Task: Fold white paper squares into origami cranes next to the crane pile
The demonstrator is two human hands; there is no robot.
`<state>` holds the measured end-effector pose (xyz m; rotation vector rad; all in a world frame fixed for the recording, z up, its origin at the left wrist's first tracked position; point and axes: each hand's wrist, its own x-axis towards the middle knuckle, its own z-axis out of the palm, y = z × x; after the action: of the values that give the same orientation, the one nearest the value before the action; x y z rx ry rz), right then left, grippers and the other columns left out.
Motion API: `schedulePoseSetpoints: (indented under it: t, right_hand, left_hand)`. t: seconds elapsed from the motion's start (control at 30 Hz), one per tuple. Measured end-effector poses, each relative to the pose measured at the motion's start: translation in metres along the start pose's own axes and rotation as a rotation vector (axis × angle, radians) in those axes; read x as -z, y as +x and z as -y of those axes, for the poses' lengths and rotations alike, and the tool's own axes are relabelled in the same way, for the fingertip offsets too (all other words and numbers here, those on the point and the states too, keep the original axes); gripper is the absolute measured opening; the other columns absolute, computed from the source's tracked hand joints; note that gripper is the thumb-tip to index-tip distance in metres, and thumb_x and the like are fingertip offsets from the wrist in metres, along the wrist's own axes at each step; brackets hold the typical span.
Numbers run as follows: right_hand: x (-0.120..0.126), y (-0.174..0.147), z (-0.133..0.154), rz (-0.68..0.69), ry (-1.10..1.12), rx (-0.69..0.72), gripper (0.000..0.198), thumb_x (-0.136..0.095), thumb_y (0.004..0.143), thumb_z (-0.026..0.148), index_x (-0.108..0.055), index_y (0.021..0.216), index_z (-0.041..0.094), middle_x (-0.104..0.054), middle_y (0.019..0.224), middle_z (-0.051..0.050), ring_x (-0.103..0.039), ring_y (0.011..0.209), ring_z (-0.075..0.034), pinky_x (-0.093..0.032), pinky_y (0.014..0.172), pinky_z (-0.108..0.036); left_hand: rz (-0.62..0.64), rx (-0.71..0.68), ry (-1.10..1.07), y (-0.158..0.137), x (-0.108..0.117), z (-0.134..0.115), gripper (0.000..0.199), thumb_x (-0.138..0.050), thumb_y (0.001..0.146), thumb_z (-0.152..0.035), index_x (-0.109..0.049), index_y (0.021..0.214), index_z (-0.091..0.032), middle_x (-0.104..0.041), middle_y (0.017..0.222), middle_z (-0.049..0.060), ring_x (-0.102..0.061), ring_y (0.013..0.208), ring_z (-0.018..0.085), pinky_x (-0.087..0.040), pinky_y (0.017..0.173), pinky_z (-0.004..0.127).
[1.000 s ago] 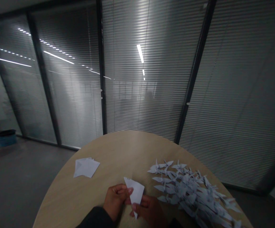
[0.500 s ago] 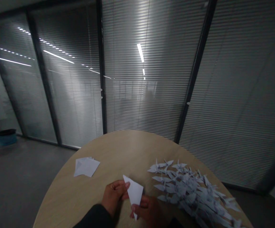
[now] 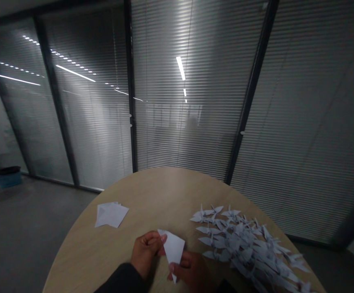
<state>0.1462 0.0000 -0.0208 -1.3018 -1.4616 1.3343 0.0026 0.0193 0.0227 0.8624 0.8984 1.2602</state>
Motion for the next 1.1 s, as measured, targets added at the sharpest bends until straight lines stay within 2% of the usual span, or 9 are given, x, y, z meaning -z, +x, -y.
schedulePoseSetpoints:
  t: [0.1,0.27,0.5,0.73,0.97,1.1]
  right_hand:
    - [0.001,0.0,0.001,-0.001,-0.014,-0.02,0.042,-0.066,0.061,0.045,-0.071,0.085,0.012,-0.075,0.069,-0.01,-0.07,0.064,-0.023,-0.051,0.058,-0.028]
    - [0.001,-0.001,0.002,-0.021,-0.047,-0.026,0.025,-0.063,0.062,0.037,-0.069,0.071,0.014,-0.075,0.065,-0.008,-0.07,0.061,-0.022,-0.05,0.055,-0.026]
    - [0.001,-0.002,-0.001,-0.018,-0.068,-0.01,0.021,-0.061,0.064,0.03,-0.071,0.075,0.015,-0.075,0.066,-0.006,-0.07,0.062,-0.02,-0.049,0.056,-0.024]
    - [0.002,-0.004,0.007,0.006,-0.097,-0.026,0.025,-0.06,0.064,0.031,-0.071,0.077,0.012,-0.075,0.068,-0.009,-0.07,0.063,-0.022,-0.049,0.055,-0.024]
    - [0.002,-0.006,0.007,-0.015,-0.09,-0.015,0.025,-0.059,0.064,0.03,-0.071,0.077,0.013,-0.075,0.066,-0.008,-0.07,0.062,-0.021,-0.049,0.055,-0.023]
    - [0.001,-0.006,0.009,-0.014,-0.084,-0.015,0.025,-0.058,0.063,0.029,-0.07,0.076,0.012,-0.075,0.067,-0.01,-0.07,0.063,-0.023,-0.05,0.055,-0.025]
  left_hand:
    - [-0.024,0.023,-0.024,0.003,0.001,0.004,0.038,-0.086,0.039,-0.042,-0.07,0.055,-0.012,-0.063,0.046,0.001,-0.052,0.043,0.01,-0.041,0.045,0.019]
    - [-0.109,-0.028,-0.03,0.007,0.005,0.001,0.037,-0.085,0.041,-0.042,-0.071,0.058,-0.012,-0.063,0.048,0.001,-0.055,0.046,0.01,-0.044,0.047,0.019]
    - [-0.163,-0.024,-0.055,0.009,0.009,-0.003,0.038,-0.085,0.039,-0.041,-0.072,0.06,-0.012,-0.069,0.056,0.004,-0.061,0.053,0.014,-0.051,0.055,0.023]
    - [-0.145,-0.062,-0.041,0.008,0.009,-0.003,0.039,-0.084,0.041,-0.045,-0.066,0.052,-0.012,-0.058,0.043,-0.002,-0.052,0.043,0.009,-0.046,0.046,0.019]
    - [-0.139,-0.052,-0.052,0.007,0.009,-0.004,0.041,-0.084,0.042,-0.045,-0.063,0.051,-0.012,-0.052,0.04,-0.004,-0.048,0.039,0.007,-0.044,0.044,0.019]
    - [-0.131,-0.05,-0.065,0.009,0.011,-0.002,0.04,-0.084,0.043,-0.044,-0.064,0.052,-0.012,-0.054,0.042,-0.004,-0.049,0.042,0.007,-0.044,0.046,0.019]
